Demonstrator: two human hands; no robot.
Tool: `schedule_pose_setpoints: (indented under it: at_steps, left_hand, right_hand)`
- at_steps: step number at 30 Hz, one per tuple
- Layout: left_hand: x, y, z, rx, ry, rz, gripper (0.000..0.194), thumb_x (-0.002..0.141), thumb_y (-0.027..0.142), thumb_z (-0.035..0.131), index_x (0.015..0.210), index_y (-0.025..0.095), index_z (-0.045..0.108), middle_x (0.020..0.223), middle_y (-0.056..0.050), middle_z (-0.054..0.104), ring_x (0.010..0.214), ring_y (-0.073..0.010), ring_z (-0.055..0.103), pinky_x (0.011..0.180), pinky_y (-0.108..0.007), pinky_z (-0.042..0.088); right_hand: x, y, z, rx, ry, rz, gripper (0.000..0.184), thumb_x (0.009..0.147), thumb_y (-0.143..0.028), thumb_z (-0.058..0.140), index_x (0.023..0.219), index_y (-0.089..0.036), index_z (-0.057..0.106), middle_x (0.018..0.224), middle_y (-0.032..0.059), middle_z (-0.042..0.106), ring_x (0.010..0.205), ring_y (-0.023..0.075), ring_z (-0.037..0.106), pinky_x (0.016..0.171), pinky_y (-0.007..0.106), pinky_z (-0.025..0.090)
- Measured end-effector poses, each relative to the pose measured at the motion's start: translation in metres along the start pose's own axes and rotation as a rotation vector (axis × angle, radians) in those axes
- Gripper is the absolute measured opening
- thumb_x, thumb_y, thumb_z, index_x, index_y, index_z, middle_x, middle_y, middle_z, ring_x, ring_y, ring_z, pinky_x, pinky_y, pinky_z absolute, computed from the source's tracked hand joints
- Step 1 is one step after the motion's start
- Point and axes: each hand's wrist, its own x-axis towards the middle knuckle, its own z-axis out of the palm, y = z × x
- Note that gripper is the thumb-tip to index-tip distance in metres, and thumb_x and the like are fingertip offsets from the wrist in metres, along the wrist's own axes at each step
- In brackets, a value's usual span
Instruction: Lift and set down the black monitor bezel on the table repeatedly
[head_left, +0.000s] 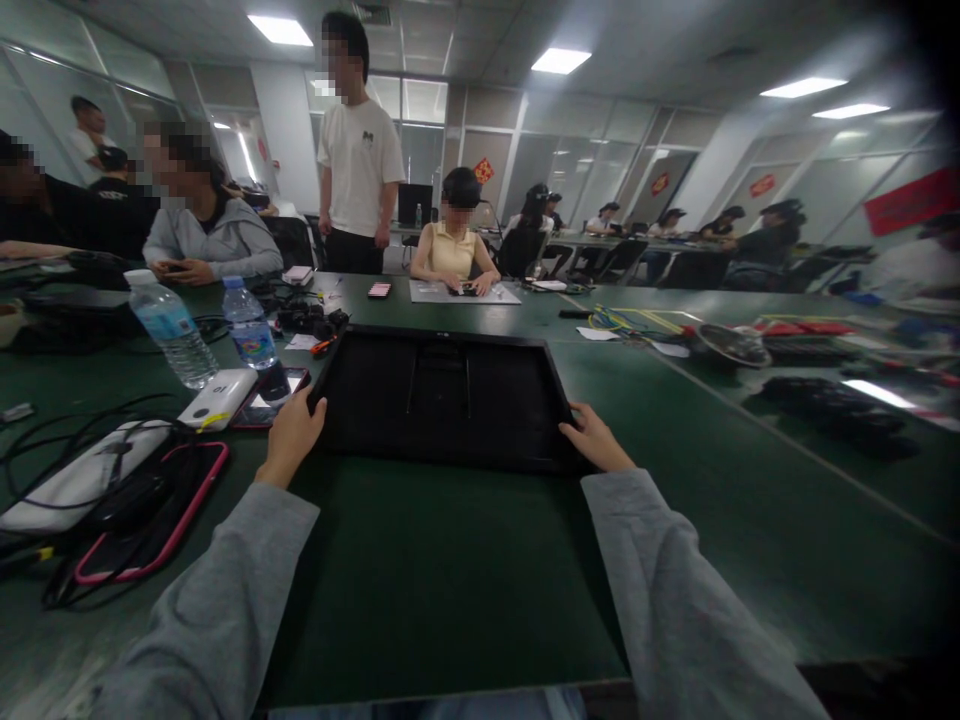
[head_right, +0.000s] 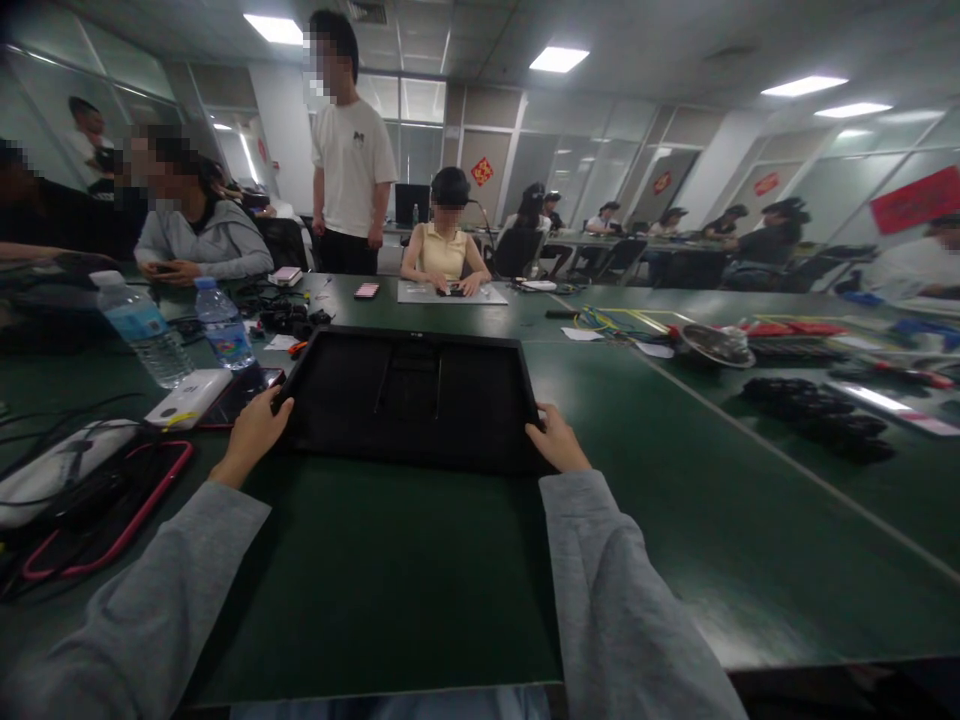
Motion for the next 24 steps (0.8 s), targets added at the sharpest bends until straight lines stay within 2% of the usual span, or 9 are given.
schedule_pose_setpoints:
  at_steps: [3, 6, 10, 14, 19, 24]
  left_hand:
    - [0.000, -0.001, 0.001, -0.026, 0.015, -0.016, 0.057, 0.098, 0.041, 0.044, 0.144, 0.009, 0.053, 0.144, -0.021, 0.059, 0.131, -0.0348, 0.058, 0.110, -0.047, 0.043]
    - [0.002, -0.002, 0.002, -0.079, 0.012, -0.063, 0.056, 0.097, 0.041, 0.047, 0.144, 0.012, 0.055, 0.142, -0.019, 0.061, 0.130, -0.0335, 0.059, 0.111, -0.045, 0.043]
    - [0.008, -0.005, 0.004, -0.205, -0.010, -0.135, 0.053, 0.096, 0.041, 0.048, 0.138, 0.010, 0.060, 0.137, -0.019, 0.065, 0.125, -0.0312, 0.062, 0.108, -0.042, 0.045]
    - [0.015, -0.011, 0.007, -0.330, -0.008, -0.181, 0.049, 0.097, 0.042, 0.045, 0.128, 0.011, 0.067, 0.132, -0.017, 0.069, 0.123, -0.0295, 0.063, 0.106, -0.041, 0.046]
    - [0.017, -0.012, 0.008, -0.357, -0.012, -0.210, 0.046, 0.097, 0.044, 0.041, 0.115, 0.014, 0.070, 0.117, -0.013, 0.074, 0.114, -0.0294, 0.066, 0.099, -0.040, 0.049]
    - [0.014, -0.007, 0.006, -0.407, -0.011, -0.214, 0.045, 0.095, 0.045, 0.040, 0.110, 0.014, 0.070, 0.113, -0.014, 0.075, 0.110, -0.0276, 0.067, 0.097, -0.038, 0.049]
  right_hand:
    - [0.002, -0.006, 0.005, 0.205, -0.017, 0.023, 0.059, 0.076, -0.037, 0.069, 0.133, -0.023, 0.058, 0.097, 0.0057, 0.074, 0.088, 0.0257, 0.072, 0.082, 0.046, 0.061]
    - [0.007, -0.013, 0.012, 0.395, -0.039, 0.091, 0.070, 0.075, -0.041, 0.070, 0.141, -0.024, 0.054, 0.099, 0.0063, 0.074, 0.087, 0.0264, 0.073, 0.078, 0.046, 0.063]
    - [0.013, -0.015, 0.017, 0.545, -0.039, 0.170, 0.081, 0.070, -0.037, 0.073, 0.146, -0.022, 0.050, 0.097, 0.0055, 0.076, 0.085, 0.0262, 0.075, 0.078, 0.045, 0.064]
    - [0.011, -0.017, 0.017, 0.600, 0.003, 0.139, 0.081, 0.067, -0.035, 0.073, 0.145, -0.021, 0.054, 0.101, 0.0054, 0.077, 0.091, 0.0256, 0.075, 0.087, 0.045, 0.063]
    - [0.007, -0.018, 0.012, 0.589, 0.018, 0.105, 0.075, 0.068, -0.036, 0.072, 0.140, -0.021, 0.060, 0.097, 0.0051, 0.077, 0.090, 0.0265, 0.075, 0.084, 0.046, 0.063]
    - [0.009, -0.004, -0.006, 0.603, 0.139, 0.097, 0.070, 0.065, -0.032, 0.074, 0.134, -0.020, 0.065, 0.101, 0.0055, 0.077, 0.093, 0.0255, 0.074, 0.089, 0.047, 0.061]
